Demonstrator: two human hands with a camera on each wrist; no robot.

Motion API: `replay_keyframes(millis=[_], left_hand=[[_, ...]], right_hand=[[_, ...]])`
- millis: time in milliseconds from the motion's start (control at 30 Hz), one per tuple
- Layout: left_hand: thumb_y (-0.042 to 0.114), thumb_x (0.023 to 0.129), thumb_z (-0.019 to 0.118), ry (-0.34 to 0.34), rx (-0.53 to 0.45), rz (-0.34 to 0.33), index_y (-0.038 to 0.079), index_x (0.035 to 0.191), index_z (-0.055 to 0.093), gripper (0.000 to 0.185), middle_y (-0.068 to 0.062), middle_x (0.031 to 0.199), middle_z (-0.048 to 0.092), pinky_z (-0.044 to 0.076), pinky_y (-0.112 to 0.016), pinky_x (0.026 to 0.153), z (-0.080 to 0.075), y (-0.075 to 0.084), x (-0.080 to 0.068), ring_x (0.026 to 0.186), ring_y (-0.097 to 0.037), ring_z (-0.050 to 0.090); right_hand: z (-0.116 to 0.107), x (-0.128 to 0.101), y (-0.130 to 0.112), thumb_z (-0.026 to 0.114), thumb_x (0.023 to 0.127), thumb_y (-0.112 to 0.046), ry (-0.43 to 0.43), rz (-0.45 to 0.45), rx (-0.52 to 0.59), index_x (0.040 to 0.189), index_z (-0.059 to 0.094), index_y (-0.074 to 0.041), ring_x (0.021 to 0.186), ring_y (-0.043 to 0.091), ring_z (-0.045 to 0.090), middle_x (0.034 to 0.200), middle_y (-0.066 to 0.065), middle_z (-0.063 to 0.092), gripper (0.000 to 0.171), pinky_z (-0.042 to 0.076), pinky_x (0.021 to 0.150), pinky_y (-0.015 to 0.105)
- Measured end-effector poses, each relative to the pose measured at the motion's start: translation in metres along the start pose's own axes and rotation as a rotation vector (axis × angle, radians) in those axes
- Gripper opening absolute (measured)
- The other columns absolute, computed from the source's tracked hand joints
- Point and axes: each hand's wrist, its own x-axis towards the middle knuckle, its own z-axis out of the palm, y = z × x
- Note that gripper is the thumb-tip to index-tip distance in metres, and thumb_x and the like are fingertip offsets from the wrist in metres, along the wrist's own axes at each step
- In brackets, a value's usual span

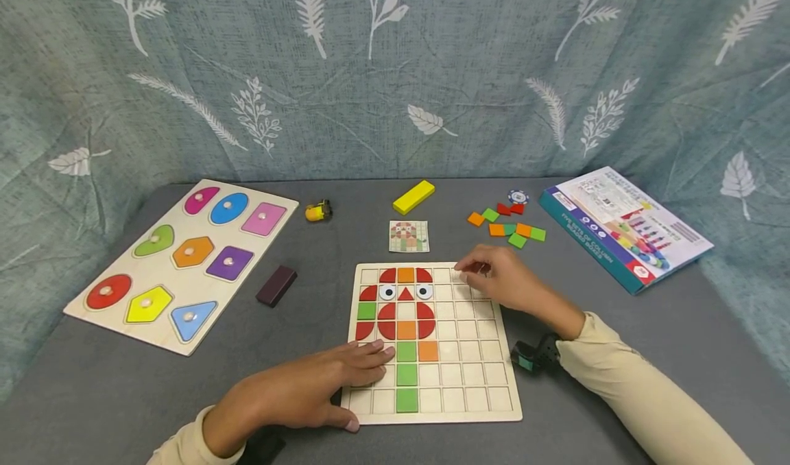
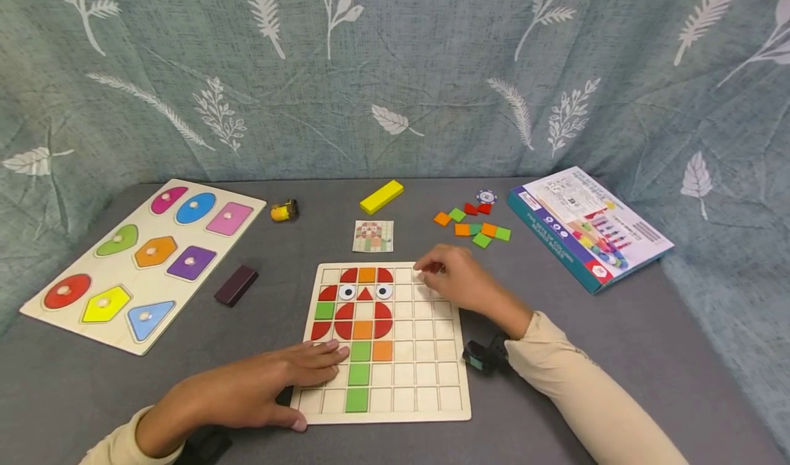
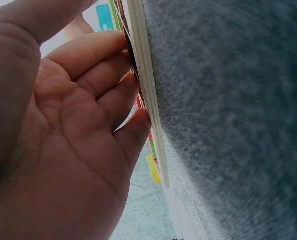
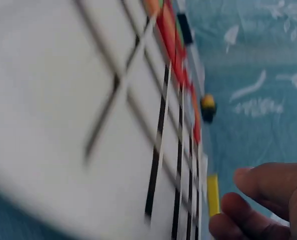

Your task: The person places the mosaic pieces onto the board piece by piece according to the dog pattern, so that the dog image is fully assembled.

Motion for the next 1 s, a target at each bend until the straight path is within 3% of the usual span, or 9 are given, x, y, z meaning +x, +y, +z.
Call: replay_keyframes(millis=[167,433,700,1000], left_hand=[[0.027,0.085,0.077,0.002,0.002,0.006,0.017,0.146,0.046,0.069,0.009,0.155,0.03,0.029,-0.042,0.111,0.001,0.0,0.0,0.145,-0.017,0.02],[0.026,0.085,0.077,0.005,-0.005,-0.001,0.016,0.145,0.047,0.069,0.009,0.155,0.03,0.028,-0.043,0.111,0.0,0.001,-0.001,0.145,-0.017,0.019],[0.027,0.085,0.077,-0.001,-0.005,-0.011,0.016,0.146,0.047,0.068,0.01,0.155,0.03,0.027,-0.044,0.112,-0.001,0.001,-0.001,0.145,-0.016,0.019],[0.027,0.085,0.076,-0.002,-0.001,-0.01,0.016,0.146,0.047,0.068,0.01,0.155,0.03,0.028,-0.044,0.111,0.0,0.001,-0.001,0.145,-0.017,0.019]], right_hand=[[-0.012,0.003,0.02,0.065,0.09,0.001,0.072,0.032,-0.093,0.103,0.072,0.001,0.08,0.02,0.059,0.091,0.007,0.064,0.015,0.05,0.071,0.036],[-0.029,0.009,0.044,0.066,0.091,0.0,0.158,0.077,-0.144,0.107,0.071,0.002,0.089,0.029,0.061,0.102,0.015,0.067,0.017,0.051,0.074,0.044],[-0.042,0.016,0.057,0.068,0.089,-0.001,0.172,0.117,-0.217,0.112,0.07,0.004,0.105,0.042,0.054,0.116,0.025,0.063,0.023,0.043,0.084,0.054],[-0.044,0.028,0.062,0.066,0.09,-0.001,0.167,0.172,-0.198,0.113,0.069,0.006,0.092,0.037,0.062,0.11,0.024,0.066,0.024,0.049,0.076,0.049]])
